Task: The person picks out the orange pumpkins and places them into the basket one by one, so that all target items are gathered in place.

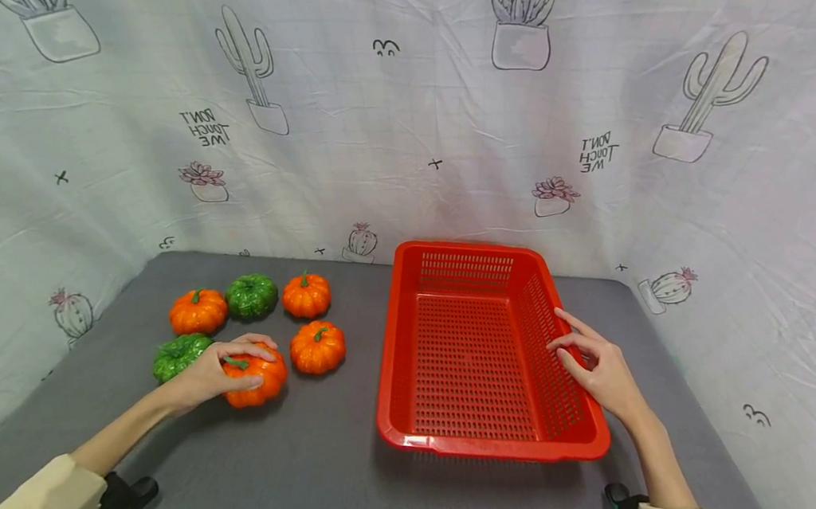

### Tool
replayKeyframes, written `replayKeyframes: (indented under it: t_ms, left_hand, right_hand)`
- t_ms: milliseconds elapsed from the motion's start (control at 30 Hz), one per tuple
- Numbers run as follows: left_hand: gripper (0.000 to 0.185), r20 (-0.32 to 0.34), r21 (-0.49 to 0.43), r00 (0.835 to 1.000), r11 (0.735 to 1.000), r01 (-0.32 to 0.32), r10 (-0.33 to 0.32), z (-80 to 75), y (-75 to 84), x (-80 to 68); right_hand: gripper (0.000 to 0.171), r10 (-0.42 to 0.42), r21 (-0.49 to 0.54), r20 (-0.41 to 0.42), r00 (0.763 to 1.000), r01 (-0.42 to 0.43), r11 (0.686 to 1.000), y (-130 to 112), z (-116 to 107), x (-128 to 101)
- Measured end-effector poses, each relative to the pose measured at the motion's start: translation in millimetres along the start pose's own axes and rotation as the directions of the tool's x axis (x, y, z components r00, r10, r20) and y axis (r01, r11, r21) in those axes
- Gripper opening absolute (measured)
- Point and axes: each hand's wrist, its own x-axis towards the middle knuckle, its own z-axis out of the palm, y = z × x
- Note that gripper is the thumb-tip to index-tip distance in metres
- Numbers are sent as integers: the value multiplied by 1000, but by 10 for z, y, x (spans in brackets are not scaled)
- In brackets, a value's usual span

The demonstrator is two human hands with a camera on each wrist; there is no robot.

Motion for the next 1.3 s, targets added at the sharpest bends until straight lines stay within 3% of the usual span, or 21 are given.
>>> replayKeyframes:
  t_ms: [500, 800, 1067, 1300]
  left_hand:
    - [31, -165, -19, 986, 999, 25, -28, 132, 569, 98]
    - [35, -194, -30, 980, 999, 31, -36, 262, 815, 283]
    - [36, -203, -38, 979, 999, 13, -20, 409, 1019, 553]
    - [36, -181, -68, 983, 998, 19, -31, 605, 1165, 787]
  right_hand:
    - [12, -22, -20, -14, 1000, 21, 1000, 3, -2, -11]
    - [13, -31, -12, -37, 999, 30, 999, 4, 4, -15]
    - [13, -37, -15, -43, 998, 37, 999, 22, -5, -25]
    - [16, -35, 10, -39, 999, 36, 999, 259, 17, -44]
